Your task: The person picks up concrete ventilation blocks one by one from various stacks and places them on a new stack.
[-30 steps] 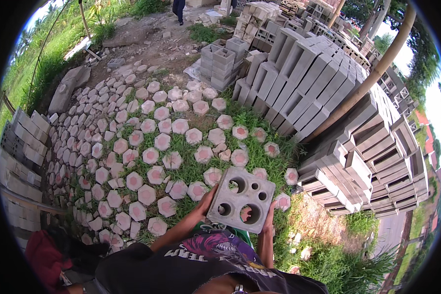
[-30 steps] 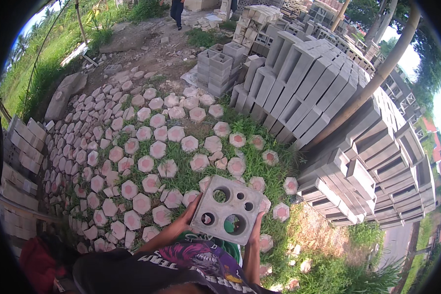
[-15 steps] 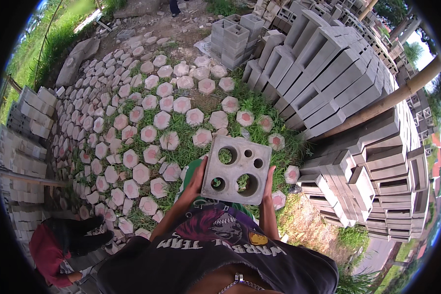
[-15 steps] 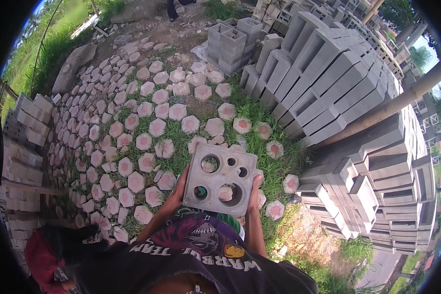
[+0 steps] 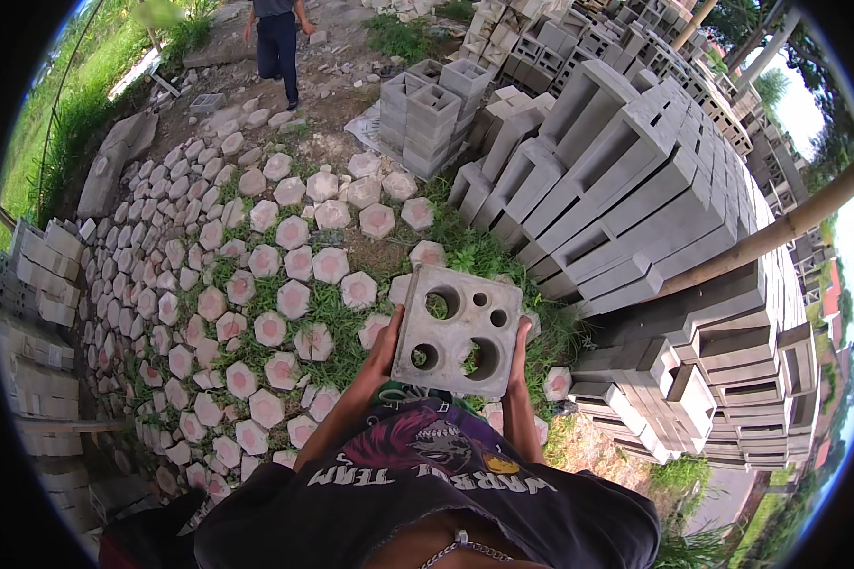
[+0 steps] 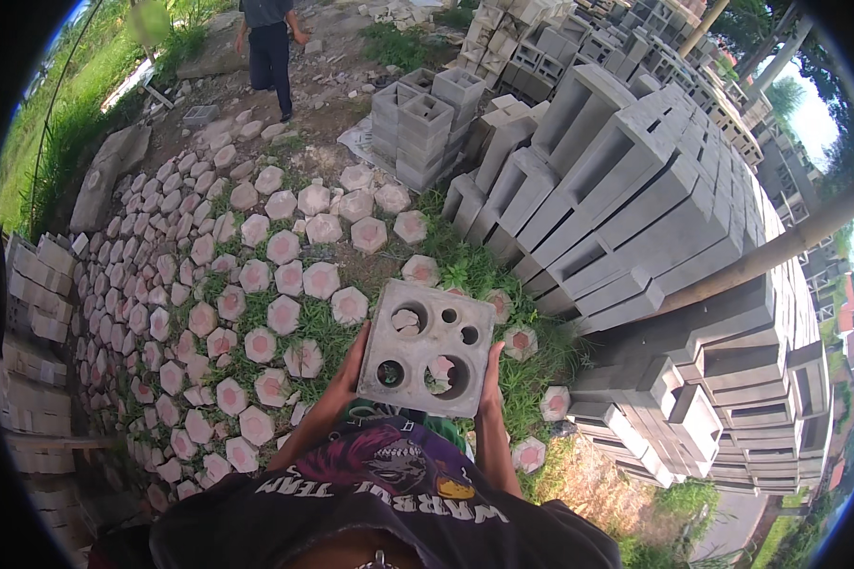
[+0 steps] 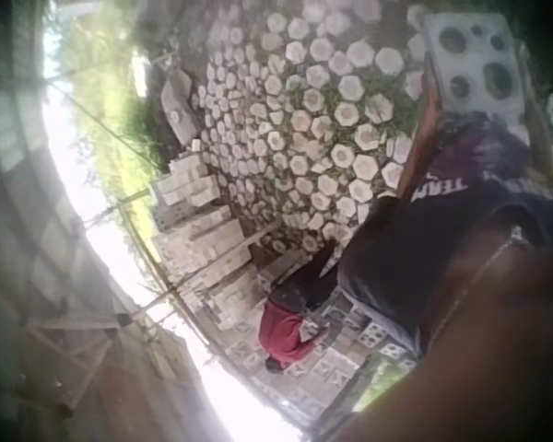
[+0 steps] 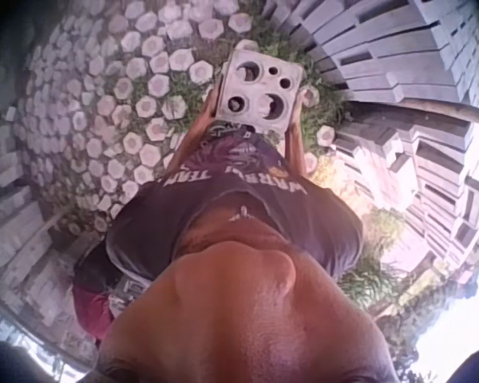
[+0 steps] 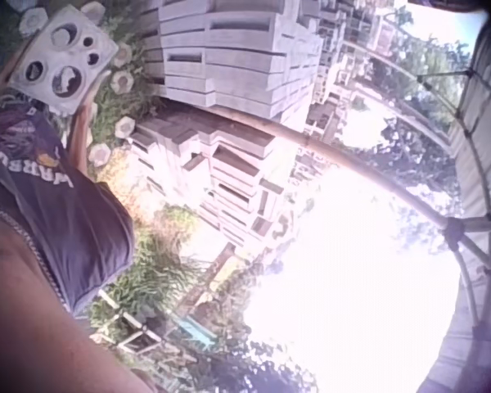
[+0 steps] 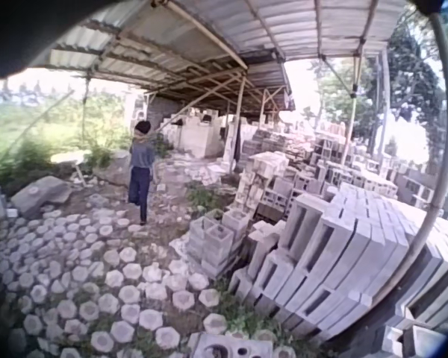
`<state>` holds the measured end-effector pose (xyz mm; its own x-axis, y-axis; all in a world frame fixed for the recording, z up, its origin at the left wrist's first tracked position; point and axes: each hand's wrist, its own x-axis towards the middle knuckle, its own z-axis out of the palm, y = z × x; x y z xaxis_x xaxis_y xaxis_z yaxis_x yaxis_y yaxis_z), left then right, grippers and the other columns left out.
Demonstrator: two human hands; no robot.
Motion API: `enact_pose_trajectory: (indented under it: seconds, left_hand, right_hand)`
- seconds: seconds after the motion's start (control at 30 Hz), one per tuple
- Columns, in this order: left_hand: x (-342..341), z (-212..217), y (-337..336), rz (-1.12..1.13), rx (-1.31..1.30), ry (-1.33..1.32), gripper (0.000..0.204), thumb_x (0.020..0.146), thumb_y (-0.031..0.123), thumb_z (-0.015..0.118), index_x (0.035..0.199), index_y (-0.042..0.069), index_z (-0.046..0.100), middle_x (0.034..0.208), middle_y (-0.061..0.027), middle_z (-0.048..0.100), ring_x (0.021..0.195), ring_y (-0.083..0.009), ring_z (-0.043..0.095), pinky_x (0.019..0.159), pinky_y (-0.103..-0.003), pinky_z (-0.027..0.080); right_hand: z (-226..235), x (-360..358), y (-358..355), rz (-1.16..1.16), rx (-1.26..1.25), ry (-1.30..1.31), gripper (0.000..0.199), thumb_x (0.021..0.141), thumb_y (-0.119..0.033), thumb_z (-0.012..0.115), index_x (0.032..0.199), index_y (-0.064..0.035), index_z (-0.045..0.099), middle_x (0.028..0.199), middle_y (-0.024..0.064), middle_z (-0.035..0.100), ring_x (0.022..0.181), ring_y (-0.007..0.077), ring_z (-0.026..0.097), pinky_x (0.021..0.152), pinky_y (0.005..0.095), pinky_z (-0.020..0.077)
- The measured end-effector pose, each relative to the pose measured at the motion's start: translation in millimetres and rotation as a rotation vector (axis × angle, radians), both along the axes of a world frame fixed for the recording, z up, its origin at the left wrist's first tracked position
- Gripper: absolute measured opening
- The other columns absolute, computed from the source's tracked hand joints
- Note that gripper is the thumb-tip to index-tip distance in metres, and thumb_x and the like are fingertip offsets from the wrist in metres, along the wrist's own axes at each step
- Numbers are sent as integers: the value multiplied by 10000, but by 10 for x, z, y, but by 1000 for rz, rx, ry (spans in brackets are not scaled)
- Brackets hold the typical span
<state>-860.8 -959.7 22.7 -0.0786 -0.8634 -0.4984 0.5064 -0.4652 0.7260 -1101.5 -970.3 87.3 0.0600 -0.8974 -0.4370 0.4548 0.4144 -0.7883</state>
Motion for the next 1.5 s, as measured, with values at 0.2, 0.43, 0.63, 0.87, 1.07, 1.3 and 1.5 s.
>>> enact_pose_trajectory:
  seconds: [0.2,0.43,0.63,0.87,1.07,1.3,1.5]
  left_hand:
    - [380,151,-777,-80,53,13,731,918,618,379,1187,-29,588,1073,-94,627,912,-168,564,798,-312,454]
    - [433,479,-1659,93,152,246,740,922,626,369,1176,-30,598,1046,-100,639,887,-166,573,795,-308,459]
    - [737,102,-2780,93,53,-42,734,932,619,354,1187,-26,594,1064,-104,636,895,-165,575,803,-311,462]
    - [927,193,-4132,188,49,-184,753,937,627,316,1181,-24,605,1032,-126,653,882,-174,603,781,-302,484]
    - [991,223,-4671,366,100,-94,712,953,596,304,1193,-7,597,1063,-116,653,904,-174,633,791,-299,513]
    - [1166,477,-5635,401,165,29,663,958,575,329,1222,18,573,1073,-91,646,915,-166,626,797,-302,513]
    - [1593,416,-6914,256,134,7,578,955,539,393,1250,64,543,1086,-55,635,930,-166,617,815,-314,509]
  right_hand:
    - [129,329,-699,-26,-6,29,810,846,-769,277,1160,-77,557,915,80,639,725,175,599,640,311,504]
    - [152,557,-1717,-46,82,-11,847,849,-765,273,1260,-64,510,1079,105,611,899,206,585,781,362,492]
    - [-89,713,-3097,175,-7,-134,879,856,-753,273,1370,-52,405,1300,122,519,1150,254,526,982,406,431]
    - [-231,942,-4773,345,93,-259,861,874,-733,261,1401,-60,368,1339,120,485,1185,256,485,1018,399,383]
    - [-347,1053,-5709,546,226,-198,924,835,-788,229,1387,-67,402,1308,93,506,1096,225,510,930,377,428]
    - [-260,1342,-6520,423,220,-242,869,871,-733,281,1407,-53,360,1330,116,491,1152,239,503,991,375,404]
    - [-359,1684,-7419,242,158,-205,737,881,-669,397,1294,-63,473,1136,97,588,951,210,573,812,358,470]
